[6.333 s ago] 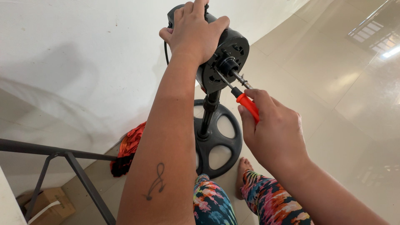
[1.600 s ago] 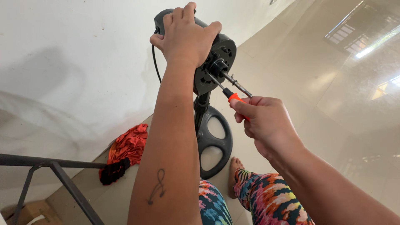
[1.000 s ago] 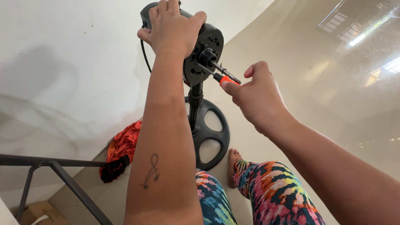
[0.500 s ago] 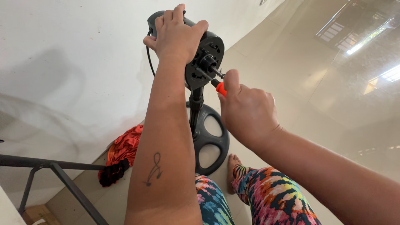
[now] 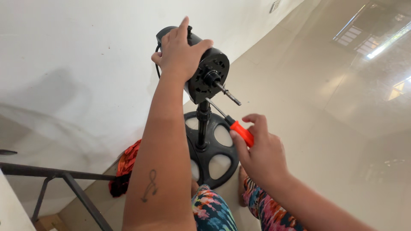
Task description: The person uses a screwdriver to loosen and remove screws from the back of a standing fan motor. They detach the motor housing, rotate it, and continue unscrewing components while holding the motor steady.
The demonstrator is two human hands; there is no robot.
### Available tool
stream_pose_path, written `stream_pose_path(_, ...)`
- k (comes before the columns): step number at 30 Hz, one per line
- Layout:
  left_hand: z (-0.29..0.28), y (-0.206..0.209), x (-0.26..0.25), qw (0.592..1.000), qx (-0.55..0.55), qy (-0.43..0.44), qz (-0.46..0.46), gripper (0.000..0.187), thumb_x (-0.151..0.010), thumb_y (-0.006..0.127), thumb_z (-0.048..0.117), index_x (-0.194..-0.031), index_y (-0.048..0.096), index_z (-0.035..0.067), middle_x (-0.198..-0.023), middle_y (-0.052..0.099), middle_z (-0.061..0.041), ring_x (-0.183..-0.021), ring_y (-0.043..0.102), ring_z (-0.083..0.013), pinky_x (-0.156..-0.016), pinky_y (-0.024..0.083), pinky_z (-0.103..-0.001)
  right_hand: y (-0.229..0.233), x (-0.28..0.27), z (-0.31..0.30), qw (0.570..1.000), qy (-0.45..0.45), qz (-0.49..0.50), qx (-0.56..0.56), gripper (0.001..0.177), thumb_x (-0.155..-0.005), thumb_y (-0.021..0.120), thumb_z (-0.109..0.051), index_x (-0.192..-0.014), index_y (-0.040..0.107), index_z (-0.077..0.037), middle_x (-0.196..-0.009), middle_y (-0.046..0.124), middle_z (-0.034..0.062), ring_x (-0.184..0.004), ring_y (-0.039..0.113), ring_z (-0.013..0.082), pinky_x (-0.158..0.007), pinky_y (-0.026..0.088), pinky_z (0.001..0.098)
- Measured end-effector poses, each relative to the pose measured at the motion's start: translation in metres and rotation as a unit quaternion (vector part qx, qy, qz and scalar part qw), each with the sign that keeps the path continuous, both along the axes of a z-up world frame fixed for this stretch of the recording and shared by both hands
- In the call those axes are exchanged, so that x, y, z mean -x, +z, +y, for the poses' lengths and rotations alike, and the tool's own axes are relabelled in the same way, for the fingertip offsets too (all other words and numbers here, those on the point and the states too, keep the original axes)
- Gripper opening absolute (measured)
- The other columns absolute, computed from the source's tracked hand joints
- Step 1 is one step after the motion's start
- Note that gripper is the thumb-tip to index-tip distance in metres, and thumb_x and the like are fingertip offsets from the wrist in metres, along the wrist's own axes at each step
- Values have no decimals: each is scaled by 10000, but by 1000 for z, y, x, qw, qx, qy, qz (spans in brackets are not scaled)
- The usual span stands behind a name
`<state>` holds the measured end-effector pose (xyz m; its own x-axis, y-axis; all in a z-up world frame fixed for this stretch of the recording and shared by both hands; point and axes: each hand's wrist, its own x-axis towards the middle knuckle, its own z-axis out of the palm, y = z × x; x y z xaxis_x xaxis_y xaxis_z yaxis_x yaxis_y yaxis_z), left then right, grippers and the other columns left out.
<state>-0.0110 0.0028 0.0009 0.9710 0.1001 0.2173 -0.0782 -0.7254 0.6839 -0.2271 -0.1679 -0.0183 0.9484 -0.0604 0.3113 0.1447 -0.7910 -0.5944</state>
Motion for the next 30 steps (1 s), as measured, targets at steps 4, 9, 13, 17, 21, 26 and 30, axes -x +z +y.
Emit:
stream_pose_path(4,8,-45,-1,938,306,-29,-161,679,-1031,501,466,-1589,328,120,-1596,386,-98,-1495,345,-222,-1230,215,-502,-19,6,-22,994,-24,0,-107,290,-950,682,-214,-1129,532,-41,-585,607,74,-457,504,179,-471,410,320)
stream_pose_path(9,-23,-148,49,694,614,318,-203,478,-1010,417,216,-1454,412,39,-1457,494,-160,-1362,478,-273,-1121,394,-442,-53,5,-51,958,-46,-47,-278,243,-995,652,-189,-1140,532,-34,-693,622,16,-565,445,44,-488,359,226)
stream_pose_path(13,-79,-199,81,866,414,272,-72,765,-782,557,-60,-1507,319,-10,-1495,421,-247,-1414,438,-346,-1186,350,-459,-80,5,-55,924,-99,-2,-369,237,-963,645,-188,-1114,533,-44,-710,634,28,-514,442,60,-446,346,235)
stream_pose_path(17,-101,-216,79,954,241,174,-24,873,-755,852,146,-1453,360,-31,-1431,427,-249,-1336,450,-376,-1109,395,-465,-99,7,-56,917,-102,27,-385,226,-937,662,-169,-1090,559,-38,-707,653,12,-559,477,47,-477,383,223)
stream_pose_path(21,-96,-232,57,944,253,212,-21,895,-698,928,320,-1370,462,-43,-1310,568,-214,-1184,612,-338,-993,523,-405,-100,1,-51,929,-87,26,-359,209,-950,670,-160,-1085,570,-36,-686,643,4,-588,449,39,-509,370,214)
stream_pose_path(26,-88,-252,35,948,208,234,-55,497,-699,863,177,-1098,640,-18,-1035,717,-165,-977,706,-351,-894,554,-417,-97,10,-47,930,-39,23,-364,213,-945,687,-169,-1064,572,-35,-680,633,2,-579,451,49,-511,382,227)
stream_pose_path(30,-86,-247,31,938,258,232,-20,244,-794,795,107,-967,657,6,-892,735,-125,-848,726,-314,-821,562,-400,-89,7,-49,947,-31,30,-320,215,-930,701,-183,-1039,581,-43,-649,643,5,-549,463,66,-508,402,239)
